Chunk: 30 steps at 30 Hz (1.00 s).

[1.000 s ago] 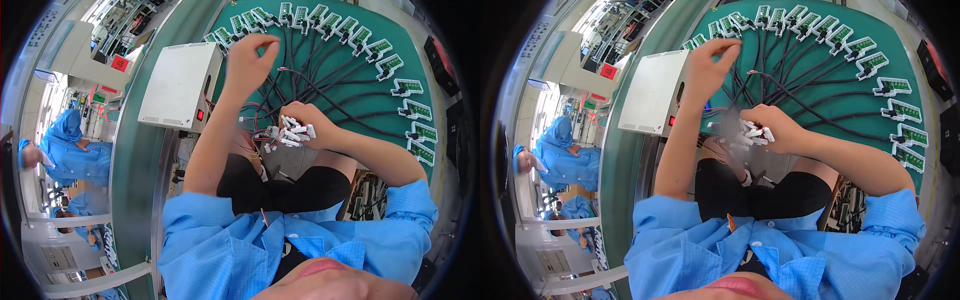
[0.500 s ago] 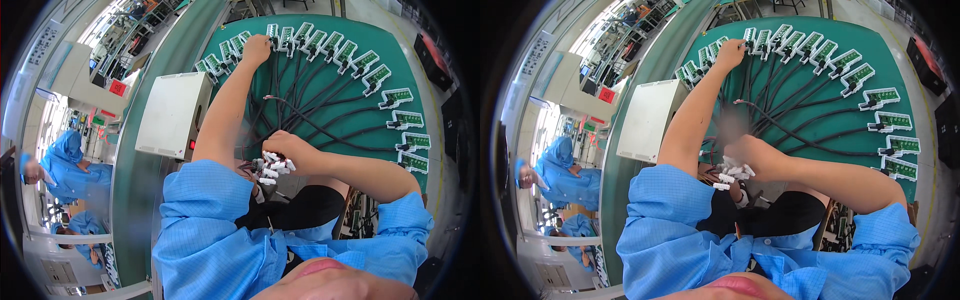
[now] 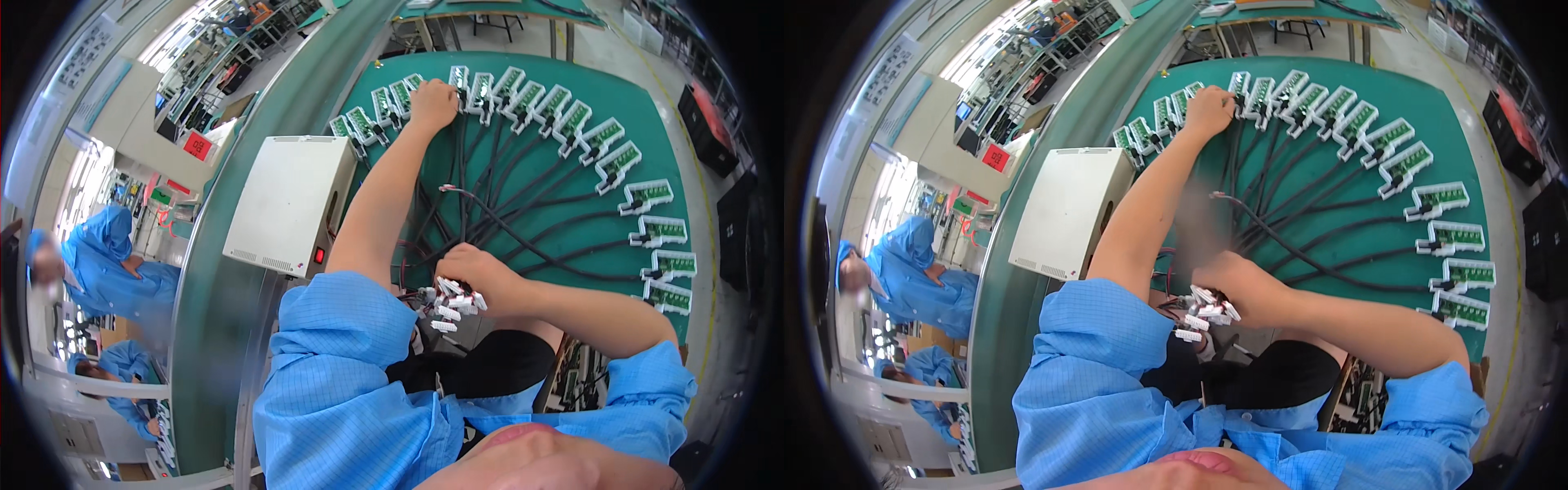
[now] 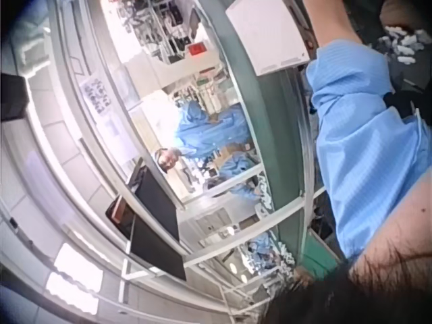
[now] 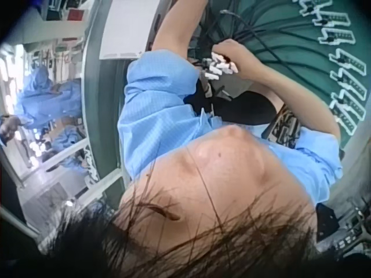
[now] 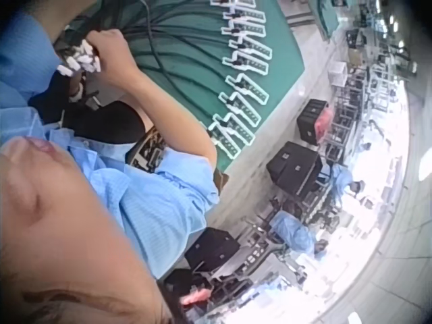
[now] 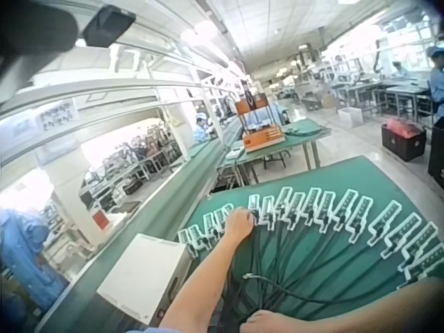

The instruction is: Connecting and organizing wiring harnesses for a series of small printed circuit boards on a factory workbench.

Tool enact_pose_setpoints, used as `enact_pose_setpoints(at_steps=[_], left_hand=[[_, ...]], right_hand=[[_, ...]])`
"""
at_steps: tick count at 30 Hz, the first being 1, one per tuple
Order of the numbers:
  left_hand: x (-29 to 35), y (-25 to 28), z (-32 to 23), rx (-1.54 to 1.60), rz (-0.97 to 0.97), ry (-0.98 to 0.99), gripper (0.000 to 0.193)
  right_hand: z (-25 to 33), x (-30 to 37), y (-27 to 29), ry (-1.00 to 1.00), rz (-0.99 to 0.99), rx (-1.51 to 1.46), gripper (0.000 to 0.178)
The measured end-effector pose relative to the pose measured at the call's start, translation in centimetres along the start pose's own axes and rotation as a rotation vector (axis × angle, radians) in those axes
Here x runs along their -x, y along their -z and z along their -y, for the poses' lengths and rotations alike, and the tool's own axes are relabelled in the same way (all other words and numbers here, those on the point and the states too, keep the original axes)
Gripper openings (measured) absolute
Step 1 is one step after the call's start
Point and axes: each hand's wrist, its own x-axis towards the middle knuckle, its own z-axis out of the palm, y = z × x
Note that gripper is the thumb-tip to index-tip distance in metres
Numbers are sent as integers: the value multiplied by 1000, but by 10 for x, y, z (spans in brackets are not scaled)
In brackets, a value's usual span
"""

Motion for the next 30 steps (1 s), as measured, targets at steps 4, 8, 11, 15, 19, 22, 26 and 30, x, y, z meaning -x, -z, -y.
enact_pose_setpoints(at_steps=[4,8,11,15,19,22,26,30], left_hand=[[-28,-1,16,118,136,121,18],[-55,-10,36,250,224,233,15],[-58,-7,29,232,306,261,20],[-47,4,18,86,295,252,36],[-30,10,-7,-103,177,224,52],[-11,13,10,-330,-122,16,39],[5,36,-56,-204,-33,-82,28],[55,102,-107,417,255,-8,31]], right_hand=[[0,-4,4,-58,49,-5,28],[11,-11,8,-63,84,-15,27],[9,-7,6,-104,57,47,19],[17,-10,8,-95,46,33,20],[11,-1,12,-122,35,58,22],[15,-11,3,-114,72,44,21],[10,-3,1,-173,-7,74,21],[5,10,-1,-339,-103,122,25]])
